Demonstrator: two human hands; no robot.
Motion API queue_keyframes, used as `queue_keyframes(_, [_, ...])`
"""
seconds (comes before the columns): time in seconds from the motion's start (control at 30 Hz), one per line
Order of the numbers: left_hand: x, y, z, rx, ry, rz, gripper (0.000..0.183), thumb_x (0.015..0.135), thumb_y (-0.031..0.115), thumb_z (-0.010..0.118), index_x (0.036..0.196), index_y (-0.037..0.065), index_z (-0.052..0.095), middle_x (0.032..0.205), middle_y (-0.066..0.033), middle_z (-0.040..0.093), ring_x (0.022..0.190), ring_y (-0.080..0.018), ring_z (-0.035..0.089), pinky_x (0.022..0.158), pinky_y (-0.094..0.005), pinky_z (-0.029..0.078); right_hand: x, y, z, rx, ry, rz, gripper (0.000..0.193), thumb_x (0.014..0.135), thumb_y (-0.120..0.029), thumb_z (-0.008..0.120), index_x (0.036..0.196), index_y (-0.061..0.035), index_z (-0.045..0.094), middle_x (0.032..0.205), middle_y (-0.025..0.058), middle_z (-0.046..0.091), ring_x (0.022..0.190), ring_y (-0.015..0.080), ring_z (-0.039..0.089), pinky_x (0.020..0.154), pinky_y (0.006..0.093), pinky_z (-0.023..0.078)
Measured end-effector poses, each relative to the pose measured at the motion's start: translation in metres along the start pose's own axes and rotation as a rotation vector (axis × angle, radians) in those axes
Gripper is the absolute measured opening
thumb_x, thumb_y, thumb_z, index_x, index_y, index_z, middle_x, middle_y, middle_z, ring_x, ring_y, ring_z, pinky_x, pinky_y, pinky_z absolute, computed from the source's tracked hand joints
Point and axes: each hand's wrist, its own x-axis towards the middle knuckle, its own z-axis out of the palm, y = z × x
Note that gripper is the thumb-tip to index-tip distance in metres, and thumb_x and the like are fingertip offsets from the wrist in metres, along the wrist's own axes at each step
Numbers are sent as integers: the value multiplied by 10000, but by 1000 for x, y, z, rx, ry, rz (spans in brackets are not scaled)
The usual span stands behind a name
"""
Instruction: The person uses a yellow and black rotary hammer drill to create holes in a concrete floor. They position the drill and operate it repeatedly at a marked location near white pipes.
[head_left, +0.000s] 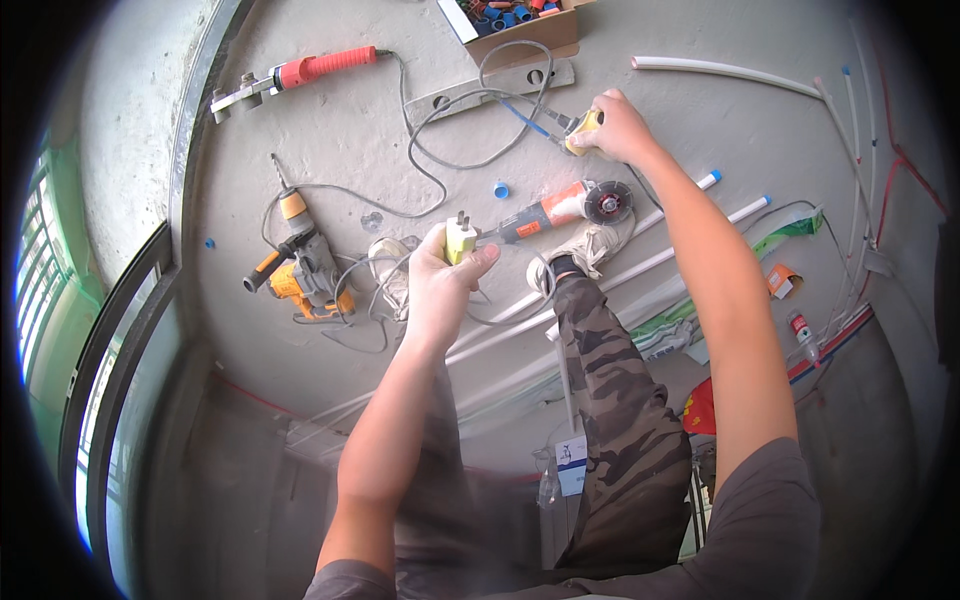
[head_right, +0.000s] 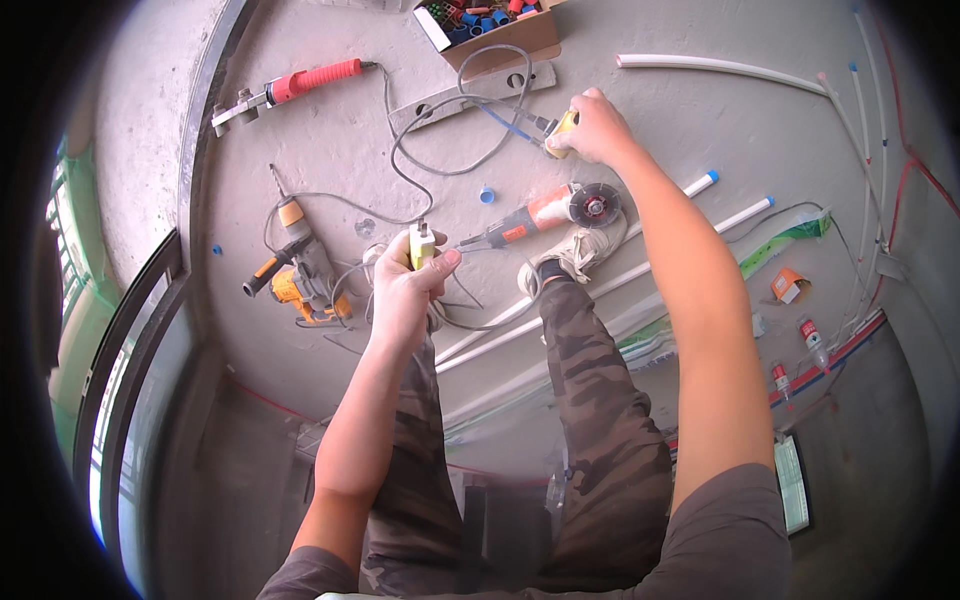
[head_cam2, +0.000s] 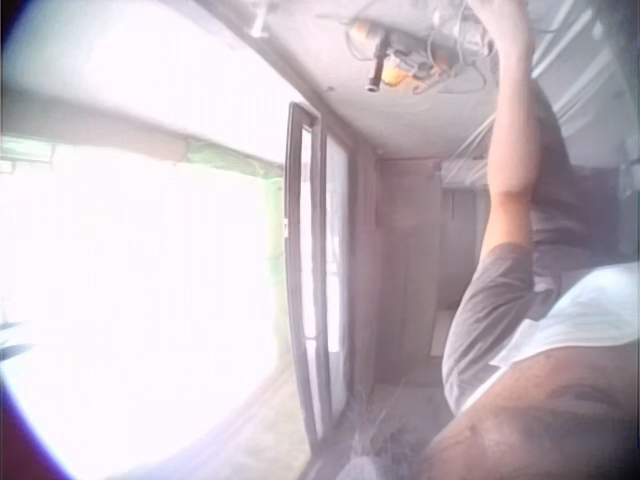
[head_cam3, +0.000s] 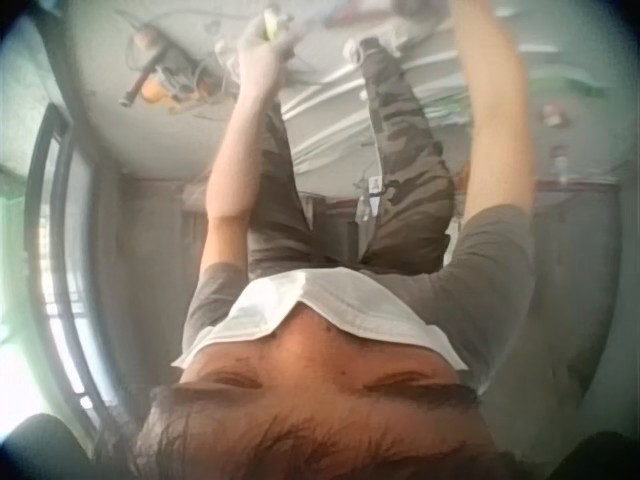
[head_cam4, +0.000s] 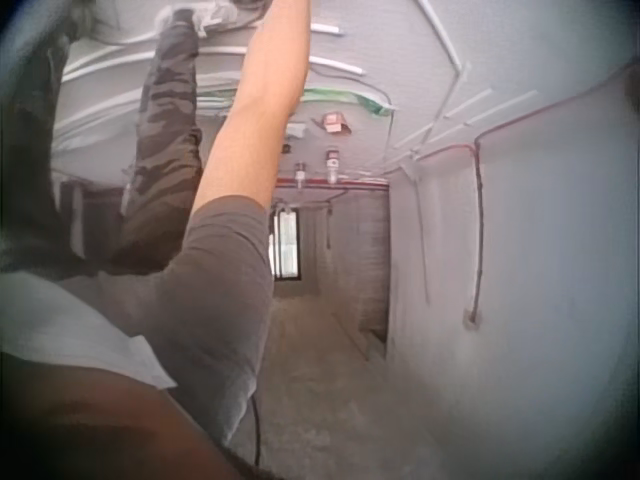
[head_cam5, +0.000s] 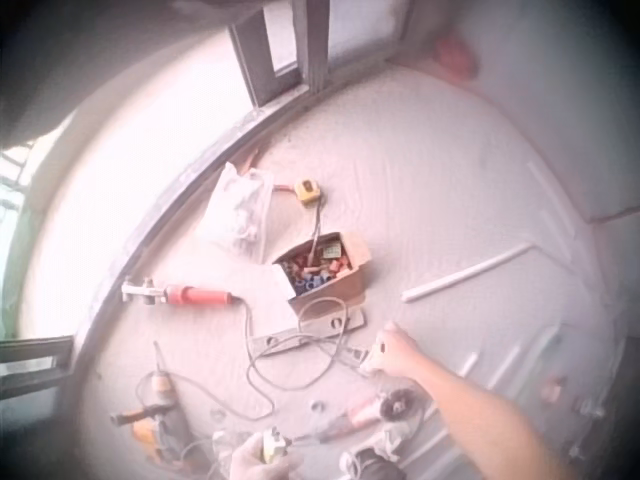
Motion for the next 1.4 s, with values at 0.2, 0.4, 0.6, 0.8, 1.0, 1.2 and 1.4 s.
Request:
queue_keyframes(0.2, [2, 22, 28, 425, 160, 607, 333, 850, 19, 757, 1168, -29, 672, 1131, -140, 695, 837, -302, 687, 747, -387, 549, -85, -55, -64, 330, -103, -17, 600, 777, -287, 979, 1131, -55, 554, 942, 157, 741, 886, 343, 725, 806, 412, 557])
queue_keyframes(0.4, [-14, 50, 43, 765, 21, 823, 487, 786, -53, 654, 1270, 4, 655, 1344, -218, 674, 1090, -423, 722, 889, -461, 593, -175, -97, -91, 171, 158, -385, 528, 748, -217, 962, 1086, -75, 582, 1010, 145, 747, 943, 378, 739, 778, 459, 591])
queue_keyframes(0.6, [-53, 35, 30, 917, -153, 810, 386, 773, 1, 668, 1153, 9, 602, 913, -204, 682, 831, -435, 703, 721, -530, 554, -230, -101, -96, 83, 265, -660, 538, 637, -110, 932, 1077, -58, 627, 1074, 91, 697, 934, 311, 707, 716, 436, 597])
queue_keyframes(0.8, [-92, 37, -9, 973, -141, 588, 255, 811, 30, 716, 1028, 34, 582, 814, -204, 706, 792, -434, 729, 700, -538, 554, -259, -98, -113, 90, 122, -595, 475, 653, -93, 918, 1017, -64, 614, 973, 75, 647, 896, 286, 691, 647, 426, 556])
queue_keyframes(1.0, [-104, 38, -52, 1056, -115, 474, 365, 808, 84, 890, 1097, -4, 684, 1010, -211, 722, 892, -339, 743, 823, -430, 584, -271, -72, -132, 178, 212, -430, 569, 670, -79, 983, 1078, -51, 586, 1076, 147, 733, 918, 363, 745, 763, 427, 595])
queue_keyframes(1.2, [-115, 55, 18, 833, -335, 677, 499, 887, 44, 818, 1340, -11, 618, 1134, -187, 631, 983, -397, 674, 835, -460, 559, -264, -88, -117, 366, 231, -465, 622, 666, -38, 975, 1132, -36, 562, 1153, 176, 730, 1034, 388, 748, 849, 439, 612])
queue_keyframes(1.4, [-101, 70, 48, 766, -390, 725, 382, 946, 60, 773, 1295, -43, 655, 1038, -189, 646, 917, -397, 680, 789, -461, 555, -263, -90, -116, 434, 200, -520, 607, 691, -45, 972, 1130, -27, 554, 1172, 186, 723, 1039, 391, 747, 843, 439, 613])
